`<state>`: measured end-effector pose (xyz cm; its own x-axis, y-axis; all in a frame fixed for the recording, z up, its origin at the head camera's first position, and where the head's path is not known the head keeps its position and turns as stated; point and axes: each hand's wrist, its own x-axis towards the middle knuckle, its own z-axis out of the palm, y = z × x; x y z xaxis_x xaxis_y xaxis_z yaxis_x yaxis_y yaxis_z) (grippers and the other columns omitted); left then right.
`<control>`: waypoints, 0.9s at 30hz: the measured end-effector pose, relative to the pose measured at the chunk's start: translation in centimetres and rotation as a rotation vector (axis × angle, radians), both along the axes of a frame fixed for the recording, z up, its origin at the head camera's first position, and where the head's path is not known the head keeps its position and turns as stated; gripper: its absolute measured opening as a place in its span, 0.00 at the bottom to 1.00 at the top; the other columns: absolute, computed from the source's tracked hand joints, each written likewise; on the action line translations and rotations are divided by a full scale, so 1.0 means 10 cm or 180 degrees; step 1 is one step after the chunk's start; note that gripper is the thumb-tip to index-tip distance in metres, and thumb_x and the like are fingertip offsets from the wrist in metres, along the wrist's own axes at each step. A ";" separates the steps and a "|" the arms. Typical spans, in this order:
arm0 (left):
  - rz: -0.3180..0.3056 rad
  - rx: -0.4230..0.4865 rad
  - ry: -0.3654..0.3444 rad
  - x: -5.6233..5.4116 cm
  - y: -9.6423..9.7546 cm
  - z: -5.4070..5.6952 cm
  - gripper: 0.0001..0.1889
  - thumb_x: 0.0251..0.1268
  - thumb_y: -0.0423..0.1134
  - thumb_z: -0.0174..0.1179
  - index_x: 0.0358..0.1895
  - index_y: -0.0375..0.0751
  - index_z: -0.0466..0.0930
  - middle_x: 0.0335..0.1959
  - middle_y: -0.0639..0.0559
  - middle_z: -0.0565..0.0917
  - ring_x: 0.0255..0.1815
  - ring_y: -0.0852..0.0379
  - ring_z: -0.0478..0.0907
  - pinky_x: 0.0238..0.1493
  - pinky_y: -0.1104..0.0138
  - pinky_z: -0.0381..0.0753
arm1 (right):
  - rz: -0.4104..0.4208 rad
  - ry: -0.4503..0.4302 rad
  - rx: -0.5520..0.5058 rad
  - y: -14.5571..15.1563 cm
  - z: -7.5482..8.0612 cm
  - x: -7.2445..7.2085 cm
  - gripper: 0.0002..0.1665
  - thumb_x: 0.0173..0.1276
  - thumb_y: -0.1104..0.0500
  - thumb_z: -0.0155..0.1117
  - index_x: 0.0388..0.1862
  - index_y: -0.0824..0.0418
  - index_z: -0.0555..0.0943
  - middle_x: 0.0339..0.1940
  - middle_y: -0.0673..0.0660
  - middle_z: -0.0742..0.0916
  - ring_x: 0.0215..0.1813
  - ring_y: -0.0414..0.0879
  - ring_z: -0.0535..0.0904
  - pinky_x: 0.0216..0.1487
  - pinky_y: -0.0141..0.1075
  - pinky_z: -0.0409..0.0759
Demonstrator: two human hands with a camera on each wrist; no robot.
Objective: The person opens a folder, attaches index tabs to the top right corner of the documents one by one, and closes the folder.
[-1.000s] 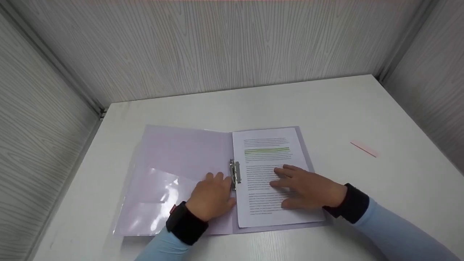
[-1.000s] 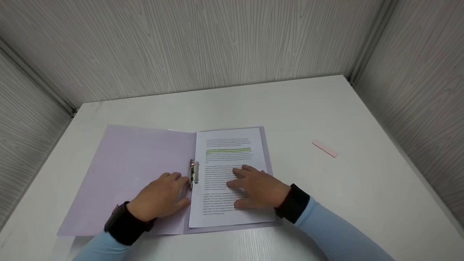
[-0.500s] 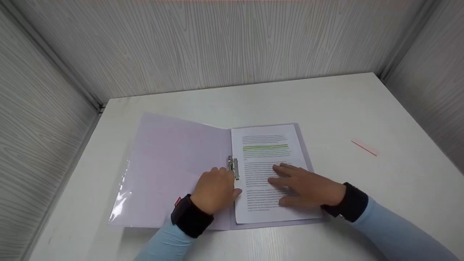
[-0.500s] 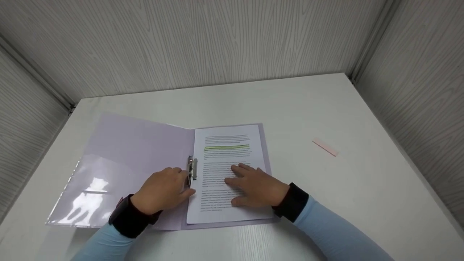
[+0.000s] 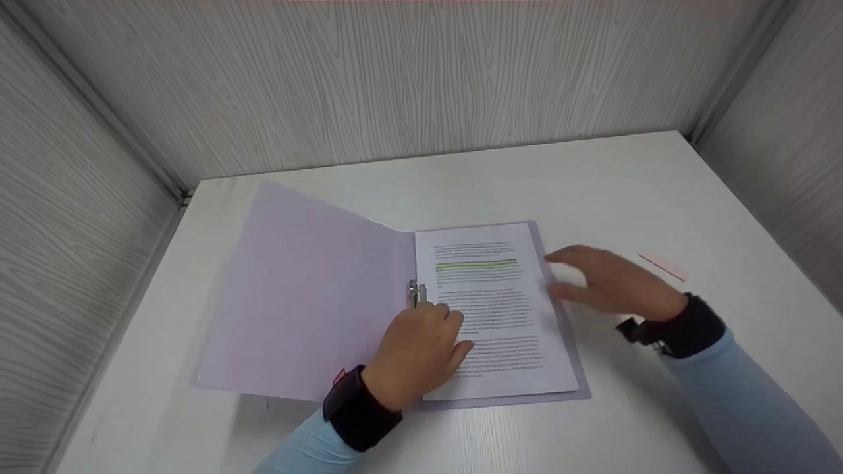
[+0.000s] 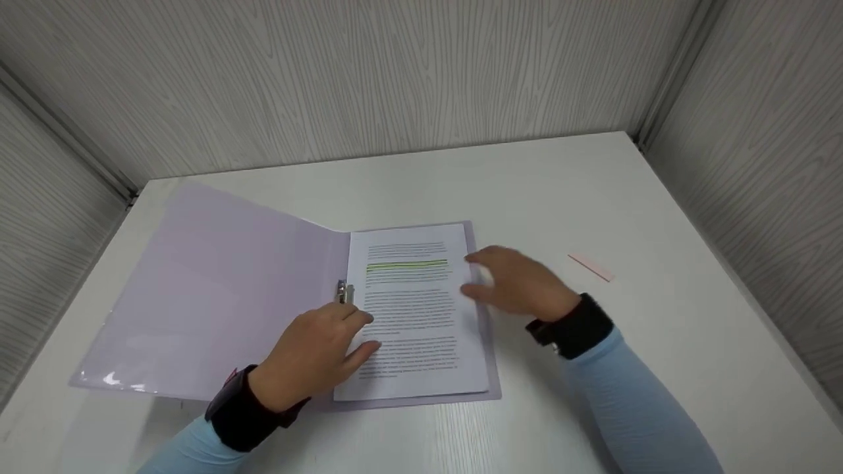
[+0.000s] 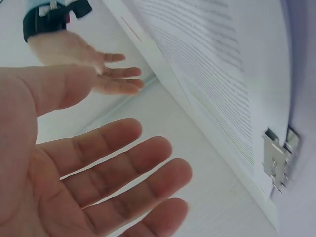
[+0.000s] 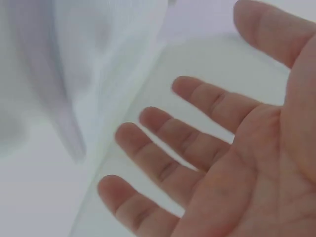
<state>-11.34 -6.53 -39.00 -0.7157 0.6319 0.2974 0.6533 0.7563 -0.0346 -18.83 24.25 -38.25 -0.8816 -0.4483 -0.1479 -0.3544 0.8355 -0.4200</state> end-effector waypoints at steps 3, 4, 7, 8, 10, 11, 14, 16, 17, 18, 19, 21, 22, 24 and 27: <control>-0.0094 0.0055 0.0089 0.02 0.03 -0.01 0.14 0.63 0.49 0.61 0.33 0.39 0.82 0.23 0.52 0.79 0.24 0.57 0.75 0.23 0.68 0.74 | -0.0395 -0.0021 -0.0028 0.36 0.07 -0.14 0.42 0.69 0.35 0.53 0.68 0.66 0.67 0.65 0.68 0.73 0.63 0.63 0.71 0.57 0.59 0.70; -0.0108 0.0072 0.0107 0.02 0.03 -0.01 0.14 0.63 0.48 0.62 0.32 0.39 0.82 0.23 0.52 0.79 0.24 0.57 0.76 0.24 0.68 0.74 | -0.0493 -0.0036 -0.0008 0.47 0.08 -0.17 0.43 0.70 0.36 0.52 0.68 0.68 0.67 0.64 0.70 0.73 0.62 0.65 0.71 0.57 0.60 0.69; -0.0085 0.0078 0.0162 0.02 0.04 -0.02 0.14 0.64 0.49 0.61 0.32 0.40 0.82 0.22 0.52 0.80 0.24 0.57 0.76 0.23 0.68 0.74 | -0.0751 -0.0139 0.0165 0.76 0.08 -0.25 0.45 0.71 0.36 0.51 0.69 0.71 0.64 0.64 0.74 0.71 0.62 0.70 0.67 0.56 0.63 0.67; -0.0063 0.0075 0.0173 0.02 0.03 -0.02 0.15 0.64 0.49 0.61 0.31 0.40 0.82 0.22 0.52 0.79 0.23 0.57 0.76 0.23 0.68 0.74 | -0.0819 -0.0182 0.0242 0.84 0.07 -0.27 0.45 0.70 0.37 0.51 0.69 0.72 0.62 0.64 0.76 0.70 0.62 0.71 0.66 0.56 0.65 0.66; -0.0013 0.0060 0.0187 0.01 0.03 -0.03 0.15 0.64 0.50 0.61 0.32 0.40 0.81 0.22 0.52 0.79 0.23 0.57 0.76 0.21 0.67 0.74 | -0.0927 -0.0262 0.0401 0.98 0.06 -0.31 0.45 0.70 0.38 0.51 0.69 0.73 0.61 0.64 0.77 0.68 0.62 0.73 0.65 0.54 0.66 0.66; 0.0021 0.0052 0.0191 0.01 0.03 -0.03 0.15 0.63 0.50 0.61 0.34 0.40 0.81 0.22 0.52 0.79 0.23 0.56 0.76 0.21 0.67 0.74 | -0.0961 -0.0296 0.0484 1.04 0.05 -0.32 0.45 0.70 0.38 0.51 0.69 0.73 0.61 0.64 0.78 0.68 0.62 0.73 0.65 0.53 0.66 0.67; 0.0127 0.0069 0.0175 -0.02 0.02 -0.04 0.17 0.63 0.50 0.62 0.41 0.37 0.81 0.25 0.49 0.81 0.26 0.54 0.79 0.23 0.65 0.76 | -0.0997 -0.0348 0.0601 1.17 0.02 -0.34 0.43 0.68 0.41 0.54 0.67 0.75 0.63 0.62 0.79 0.69 0.59 0.73 0.68 0.48 0.65 0.70; 0.0215 0.0088 0.0171 -0.04 0.00 -0.03 0.21 0.62 0.50 0.62 0.49 0.36 0.80 0.30 0.47 0.83 0.31 0.52 0.81 0.25 0.64 0.78 | -0.0991 -0.0323 0.0630 1.22 -0.01 -0.35 0.40 0.67 0.44 0.56 0.65 0.75 0.65 0.59 0.79 0.72 0.55 0.71 0.72 0.44 0.62 0.73; 0.0276 0.0087 0.0159 -0.05 -0.01 -0.02 0.23 0.62 0.50 0.62 0.53 0.36 0.78 0.32 0.46 0.84 0.34 0.51 0.81 0.26 0.63 0.78 | -0.0979 -0.0303 0.0635 1.24 -0.02 -0.36 0.39 0.66 0.46 0.57 0.63 0.75 0.67 0.58 0.78 0.74 0.53 0.70 0.73 0.42 0.61 0.74; 0.0335 0.0080 0.0140 -0.05 -0.02 -0.02 0.26 0.62 0.51 0.62 0.57 0.36 0.77 0.34 0.44 0.84 0.36 0.50 0.82 0.26 0.63 0.79 | -0.0955 -0.0283 0.0637 1.25 -0.03 -0.36 0.36 0.65 0.48 0.57 0.62 0.75 0.68 0.56 0.78 0.75 0.51 0.69 0.75 0.41 0.60 0.75; 0.0392 0.0070 0.0129 -0.05 -0.03 -0.01 0.28 0.62 0.52 0.63 0.60 0.37 0.75 0.36 0.44 0.84 0.37 0.49 0.81 0.27 0.62 0.78 | -0.0942 -0.0271 0.0634 1.26 -0.05 -0.36 0.34 0.64 0.51 0.57 0.60 0.75 0.69 0.54 0.77 0.77 0.49 0.68 0.76 0.39 0.58 0.76; 0.0483 0.0053 0.0108 -0.05 -0.06 0.01 0.32 0.61 0.53 0.63 0.65 0.39 0.72 0.38 0.43 0.84 0.39 0.49 0.81 0.27 0.62 0.77 | -0.0899 -0.0249 0.0620 1.28 -0.07 -0.37 0.30 0.62 0.55 0.57 0.57 0.76 0.71 0.50 0.76 0.79 0.46 0.66 0.77 0.36 0.54 0.77; 0.0527 0.0047 0.0094 -0.05 -0.07 0.02 0.33 0.61 0.53 0.63 0.66 0.40 0.71 0.39 0.43 0.83 0.39 0.49 0.80 0.27 0.63 0.77 | -0.0875 -0.0247 0.0619 1.29 -0.08 -0.38 0.28 0.62 0.56 0.57 0.55 0.76 0.72 0.49 0.76 0.79 0.44 0.65 0.78 0.35 0.53 0.77; 0.0586 0.0056 0.0089 -0.06 -0.09 0.05 0.35 0.60 0.54 0.64 0.67 0.40 0.70 0.39 0.44 0.83 0.38 0.50 0.79 0.27 0.63 0.76 | -0.0862 -0.0276 0.0619 1.31 -0.09 -0.39 0.26 0.60 0.59 0.56 0.53 0.76 0.73 0.48 0.75 0.80 0.43 0.64 0.78 0.33 0.50 0.77; 0.0646 0.0094 0.0099 -0.06 -0.11 0.08 0.35 0.59 0.53 0.64 0.67 0.40 0.70 0.40 0.44 0.83 0.37 0.50 0.79 0.29 0.63 0.77 | -0.0891 -0.0297 0.0653 1.34 -0.10 -0.42 0.26 0.57 0.60 0.57 0.52 0.76 0.73 0.48 0.76 0.79 0.43 0.64 0.78 0.31 0.50 0.77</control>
